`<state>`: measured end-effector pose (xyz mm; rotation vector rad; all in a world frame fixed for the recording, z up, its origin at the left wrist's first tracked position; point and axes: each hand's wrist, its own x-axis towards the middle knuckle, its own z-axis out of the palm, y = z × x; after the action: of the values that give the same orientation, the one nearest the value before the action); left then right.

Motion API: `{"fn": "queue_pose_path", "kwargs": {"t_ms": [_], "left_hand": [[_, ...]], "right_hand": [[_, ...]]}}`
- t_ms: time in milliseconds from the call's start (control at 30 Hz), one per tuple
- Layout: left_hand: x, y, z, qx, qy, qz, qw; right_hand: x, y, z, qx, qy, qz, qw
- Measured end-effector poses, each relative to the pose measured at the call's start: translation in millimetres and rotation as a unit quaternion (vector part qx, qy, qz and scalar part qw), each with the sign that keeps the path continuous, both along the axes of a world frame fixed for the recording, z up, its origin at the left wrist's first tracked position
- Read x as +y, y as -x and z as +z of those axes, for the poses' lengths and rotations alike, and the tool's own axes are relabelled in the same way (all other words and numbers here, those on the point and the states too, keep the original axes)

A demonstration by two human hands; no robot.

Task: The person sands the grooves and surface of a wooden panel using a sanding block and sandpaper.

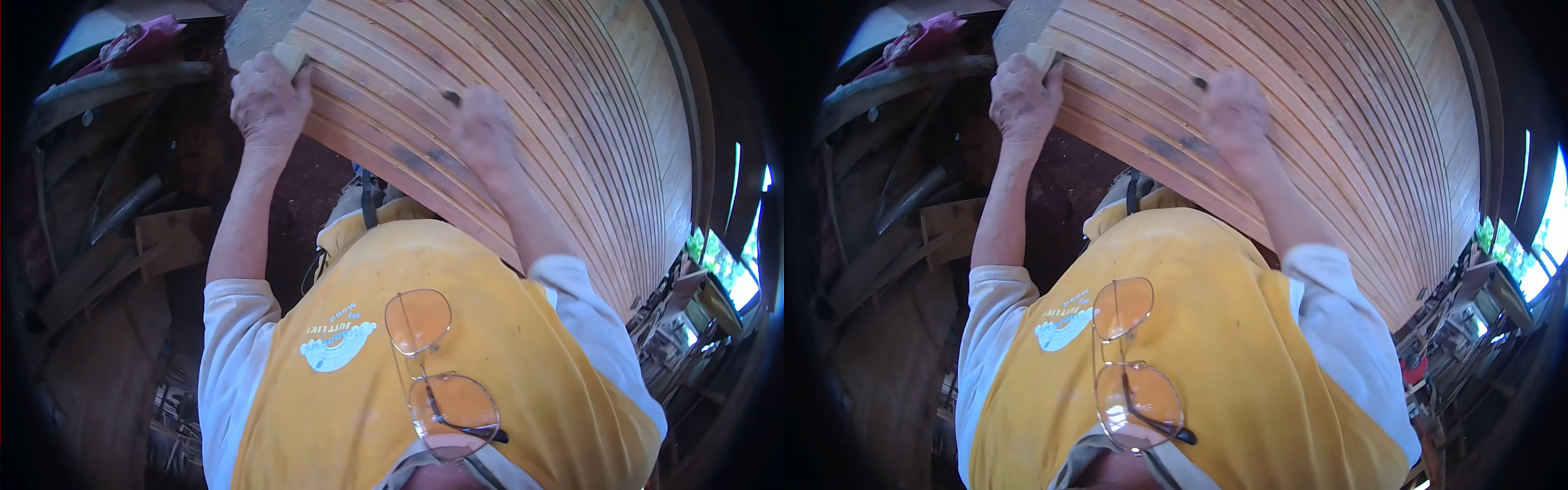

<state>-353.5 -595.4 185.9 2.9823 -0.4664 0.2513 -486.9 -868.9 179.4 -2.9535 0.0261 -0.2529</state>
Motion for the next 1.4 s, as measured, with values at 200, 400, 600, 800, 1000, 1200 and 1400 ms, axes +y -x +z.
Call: {"fn": "queue_pose_path", "kwargs": {"t_ms": [200, 400, 600, 800, 1000, 1200, 1400], "left_hand": [[-1.4, -7.1, 1.7, 0.033, -0.042, 0.004, 0.999], [1.6, -8.0, -0.3, 0.025, -0.042, -0.011, 0.999], [-0.4, -8.0, -3.6, 0.029, -0.064, -0.001, 0.998], [7.7, -17.0, -6.5, 0.066, -0.084, -0.004, 0.994], [1.1, -12.3, 1.3, 0.063, -0.063, 0.004, 0.996], [-116.8, 69.1, 1.0, 0.050, 0.003, -0.206, 0.977], [-286.6, 273.6, -20.8, -0.046, 0.272, -0.483, 0.831]], "right_hand": [[63.9, -119.4, -18.6, 0.000, -0.055, -0.008, 0.998], [-59.6, 101.7, 19.6, -0.037, 0.052, -0.034, 0.997], [-61.9, 131.8, 3.0, -0.060, 0.082, -0.062, 0.993], [0.6, 17.7, -36.8, -0.158, -0.072, -0.076, 0.982], [-165.4, 277.6, 13.7, 0.003, 0.115, -0.122, 0.986], [-126.7, 215.3, 5.0, -0.070, 0.055, -0.096, 0.991], [-234.6, 360.2, 19.3, 0.047, -0.001, -0.098, 0.994]]}}
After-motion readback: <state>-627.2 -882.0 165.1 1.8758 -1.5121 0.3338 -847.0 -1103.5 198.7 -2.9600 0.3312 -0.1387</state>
